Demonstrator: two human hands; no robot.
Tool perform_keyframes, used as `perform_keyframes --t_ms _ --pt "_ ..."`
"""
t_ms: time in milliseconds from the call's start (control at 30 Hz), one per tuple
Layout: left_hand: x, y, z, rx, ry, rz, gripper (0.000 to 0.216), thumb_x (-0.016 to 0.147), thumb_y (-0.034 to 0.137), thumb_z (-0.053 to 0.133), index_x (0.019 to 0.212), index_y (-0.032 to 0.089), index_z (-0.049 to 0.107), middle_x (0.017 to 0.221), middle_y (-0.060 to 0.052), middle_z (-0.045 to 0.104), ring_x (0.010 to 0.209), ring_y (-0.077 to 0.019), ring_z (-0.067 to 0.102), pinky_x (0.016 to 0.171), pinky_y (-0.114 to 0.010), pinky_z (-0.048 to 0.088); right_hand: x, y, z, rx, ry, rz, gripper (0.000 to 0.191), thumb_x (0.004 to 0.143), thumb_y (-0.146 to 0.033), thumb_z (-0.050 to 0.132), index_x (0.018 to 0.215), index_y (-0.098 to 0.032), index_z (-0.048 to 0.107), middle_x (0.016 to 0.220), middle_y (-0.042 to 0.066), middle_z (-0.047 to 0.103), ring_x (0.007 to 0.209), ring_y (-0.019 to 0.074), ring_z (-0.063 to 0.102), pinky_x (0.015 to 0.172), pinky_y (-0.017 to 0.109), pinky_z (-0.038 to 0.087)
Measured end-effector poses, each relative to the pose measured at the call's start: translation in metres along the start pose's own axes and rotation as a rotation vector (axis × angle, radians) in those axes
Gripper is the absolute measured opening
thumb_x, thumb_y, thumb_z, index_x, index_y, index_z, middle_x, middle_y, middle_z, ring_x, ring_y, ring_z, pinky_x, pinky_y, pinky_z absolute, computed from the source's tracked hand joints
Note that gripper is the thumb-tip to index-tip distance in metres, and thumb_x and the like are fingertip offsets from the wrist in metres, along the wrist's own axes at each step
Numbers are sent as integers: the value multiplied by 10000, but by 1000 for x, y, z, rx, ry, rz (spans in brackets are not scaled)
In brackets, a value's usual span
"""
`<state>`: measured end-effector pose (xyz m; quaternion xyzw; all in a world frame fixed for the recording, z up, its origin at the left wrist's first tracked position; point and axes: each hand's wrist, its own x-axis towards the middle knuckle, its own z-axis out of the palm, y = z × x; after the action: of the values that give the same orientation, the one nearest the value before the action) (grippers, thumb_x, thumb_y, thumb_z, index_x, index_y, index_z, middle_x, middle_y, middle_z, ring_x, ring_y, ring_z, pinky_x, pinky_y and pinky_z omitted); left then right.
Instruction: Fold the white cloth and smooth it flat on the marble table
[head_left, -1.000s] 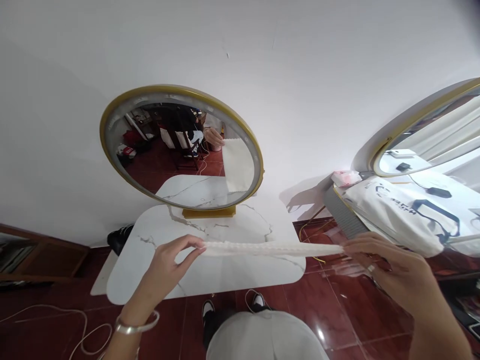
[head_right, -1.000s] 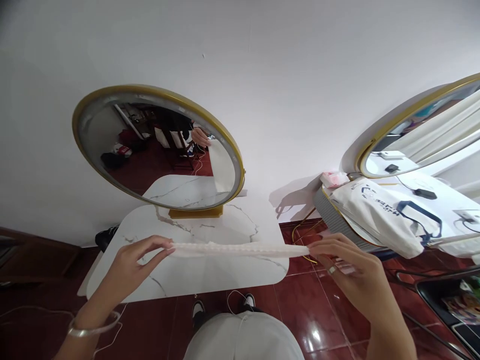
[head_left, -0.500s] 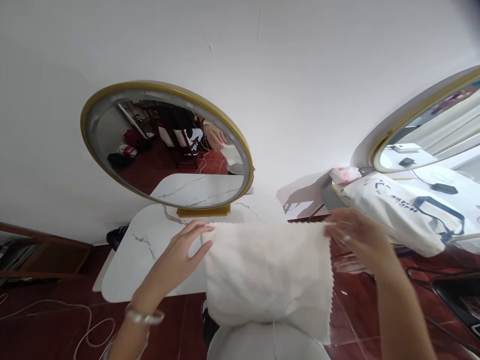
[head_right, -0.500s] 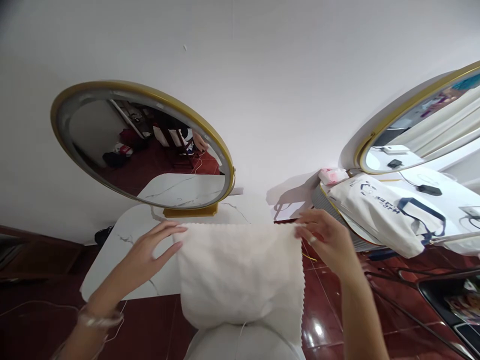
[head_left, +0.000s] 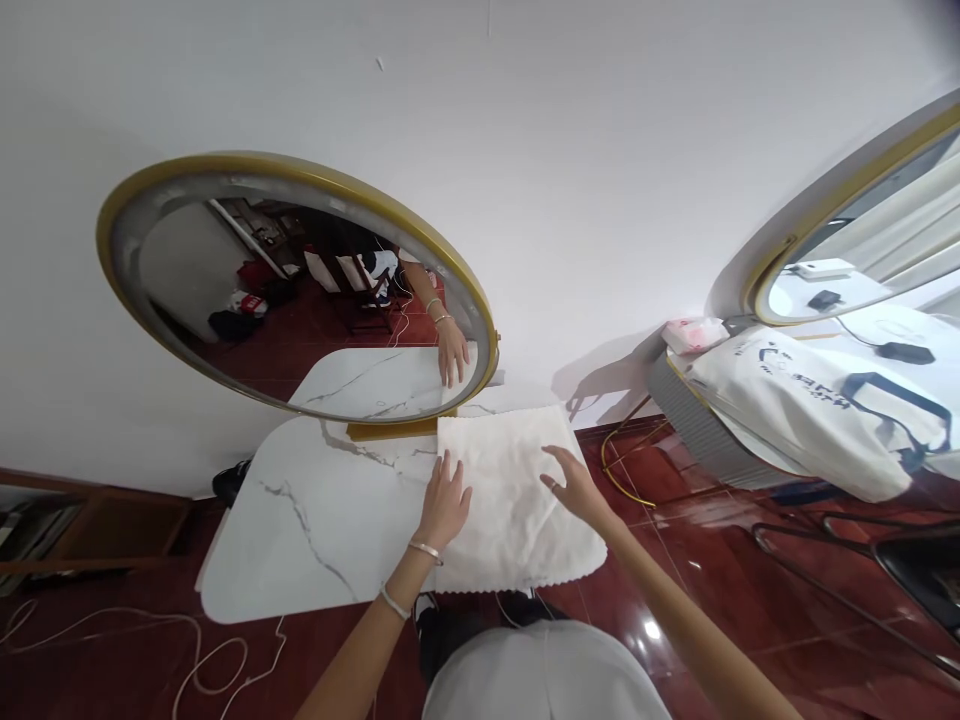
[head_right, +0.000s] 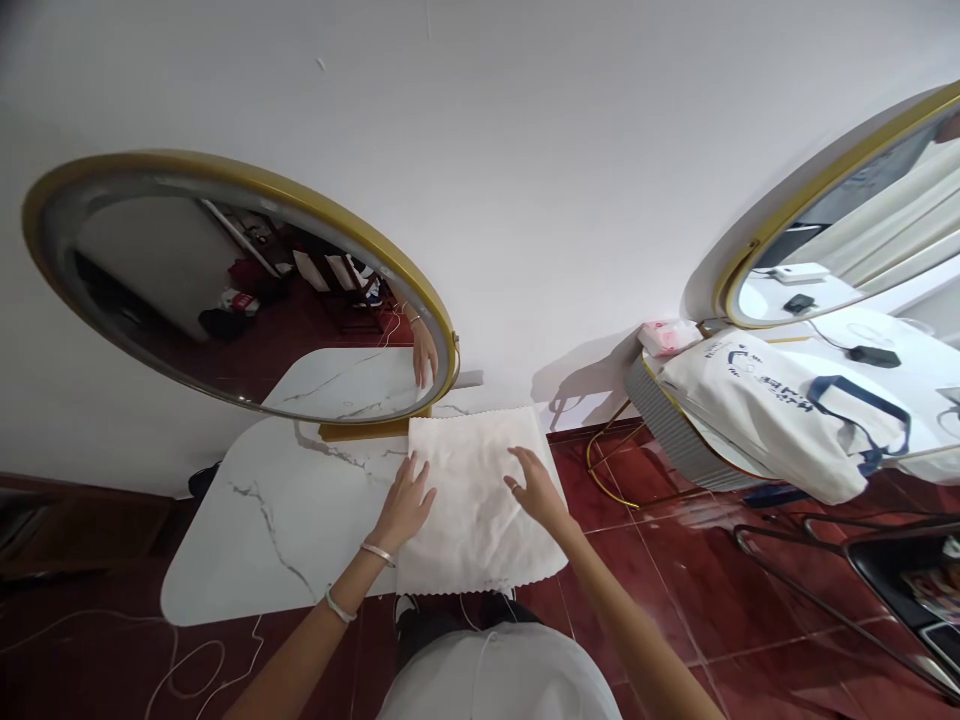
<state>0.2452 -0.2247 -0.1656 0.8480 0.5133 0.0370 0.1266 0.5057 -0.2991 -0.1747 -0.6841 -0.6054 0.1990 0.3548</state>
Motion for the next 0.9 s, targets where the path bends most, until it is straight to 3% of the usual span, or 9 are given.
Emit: perform_keyframes --t_ms 67,167,333,467,567,667,767,900 --pt "-1 1 14 -24 7 31 475 925 297 367 1356 121 462 1521 -174 324 1411 -321 287 1106 -472 343 -12 3 18 -51 -24 -3 379 867 -289 464 1226 -205 551 1259 134 590 1199 267 549 981 443 473" --pt "15 9 26 -50 79 35 492 948 306 332 1379 90 434 1473 -202 387 1379 -310 345 1108 -479 344 -5 9 38 -137 -22 2 393 904 -266 407 1272 -196 525 1333 140 541 1311 270 441 1051 478 407" --pt "53 27 49 -56 270 -56 586 948 373 343 1446 63 325 1543 -234 231 1434 -358 204 1124 -550 284 38 16 60 -286 29 53 480 948 -348 351 1389 -177 435 1489 145 375 1418 293 259 1126 574 228" --pt "71 23 65 -73 360 -201 641 933 394 362 1459 36 286 1543 -252 213 1450 -365 131 1130 -561 257 55 21 74 -380 55 109 506 947 -364 343 1423 -206 410 1527 138 309 1432 312 214 1117 636 125" --pt "81 17 65 -94 389 -228 663 934 430 335 1464 37 277 1533 -253 242 1447 -367 148 1121 -577 259 60 24 80 -470 64 114 518 951 -363 332 1452 -236 372 1543 102 284 1442 279 192 1140 593 100" --pt "98 15 55 -90 375 -227 655 928 475 339 1406 30 386 1461 -271 373 1404 -392 265 1102 -598 266 73 27 82 -540 66 111 527 957 -375 321 1466 -242 348 1548 95 274 1443 272 190 1143 579 103" --pt "124 16 44 -82 307 -219 564 924 482 366 1275 79 546 1304 -247 554 1285 -400 438 1043 -607 323 96 29 80 -551 51 115 518 961 -379 309 1460 -248 359 1549 89 274 1443 267 187 1141 581 95" --pt "166 15 40 -124 236 -133 502 950 444 321 1221 123 596 1160 -192 657 1195 -368 526 995 -550 390 130 34 76 -558 33 134 516 964 -379 300 1453 -228 370 1549 90 272 1440 265 191 1139 580 82"
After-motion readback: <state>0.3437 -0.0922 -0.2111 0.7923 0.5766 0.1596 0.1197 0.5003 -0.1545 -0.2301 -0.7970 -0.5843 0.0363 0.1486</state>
